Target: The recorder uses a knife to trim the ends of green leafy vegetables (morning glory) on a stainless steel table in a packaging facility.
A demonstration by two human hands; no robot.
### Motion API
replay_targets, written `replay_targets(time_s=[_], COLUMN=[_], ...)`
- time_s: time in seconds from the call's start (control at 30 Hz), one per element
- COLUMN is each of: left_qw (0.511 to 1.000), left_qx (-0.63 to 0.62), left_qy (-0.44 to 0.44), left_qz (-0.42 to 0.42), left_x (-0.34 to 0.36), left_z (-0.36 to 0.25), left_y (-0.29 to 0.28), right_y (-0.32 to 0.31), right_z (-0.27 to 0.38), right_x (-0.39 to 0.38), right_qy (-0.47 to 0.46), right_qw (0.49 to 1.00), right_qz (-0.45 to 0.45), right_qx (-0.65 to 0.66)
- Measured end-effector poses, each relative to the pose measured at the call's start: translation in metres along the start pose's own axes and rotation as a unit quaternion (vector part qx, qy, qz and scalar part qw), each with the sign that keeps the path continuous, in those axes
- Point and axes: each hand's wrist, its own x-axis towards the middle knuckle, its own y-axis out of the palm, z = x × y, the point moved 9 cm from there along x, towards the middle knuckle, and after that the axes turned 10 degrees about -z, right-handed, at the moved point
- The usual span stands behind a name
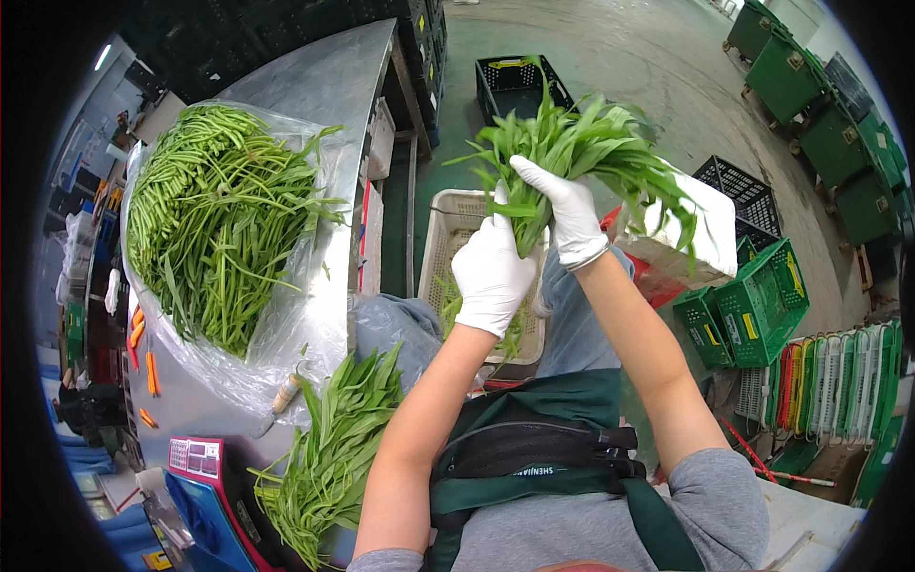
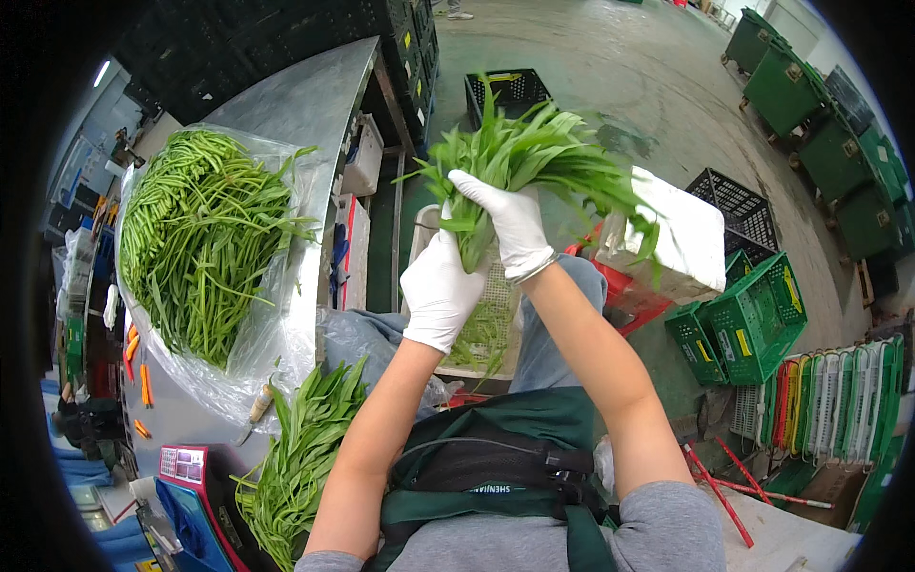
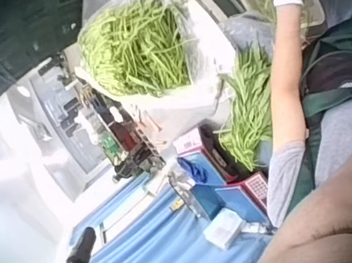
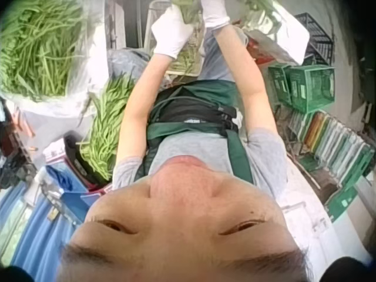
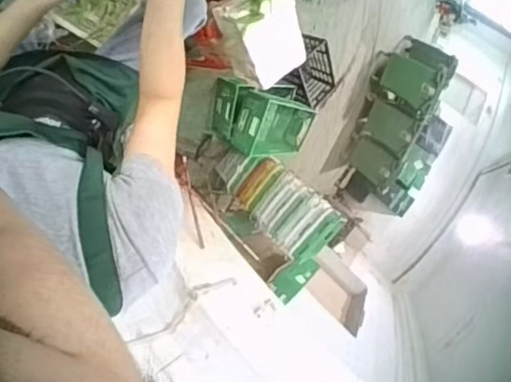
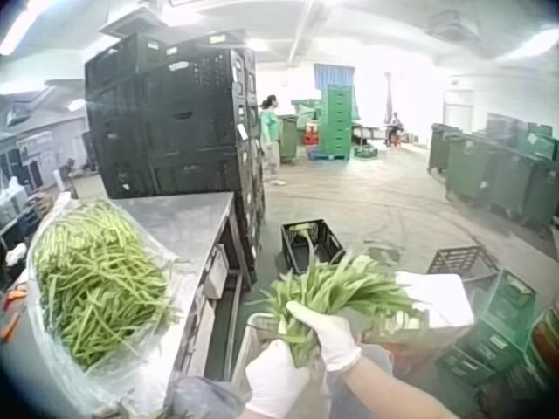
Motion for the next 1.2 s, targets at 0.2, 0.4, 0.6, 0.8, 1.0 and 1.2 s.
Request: replay_targets(time_s=[0.2,0.4,0.6,0.8,1.0,1.2], left_qw=[0.883,0.789,0.682,0.560,0.181,-0.102], left_qx=[-0.445,-0.507,-0.534,-0.785,-0.949,-0.947], left_qy=[-0.122,-0.338,-0.499,-0.204,-0.153,-0.203], left_qz=[-0.086,-0.077,-0.019,0.171,0.209,0.229], left_x=[-0.001,-0.024,-0.068,-0.040,-0.004,-0.019], left_z=[0.040,0.128,0.174,0.061,-0.012,0.001], left_y=[-0.022,0.038,0.085,0.082,-0.008,-0.022], right_y=[0.019,0.042,0.084,0.065,0.065,0.038], right_z=[0.042,0.078,0.127,0.116,0.102,0.131], right_x=[0.008,0.023,0.005,0.053,0.046,0.058], right_qy=[0.108,0.005,-0.002,0.036,0.100,0.049], right_qw=[0.977,0.990,0.966,0.961,0.938,0.933], right_qz=[0.142,0.138,0.233,0.169,0.239,0.233], right_qx=[0.113,0.030,0.108,0.216,0.231,0.270])
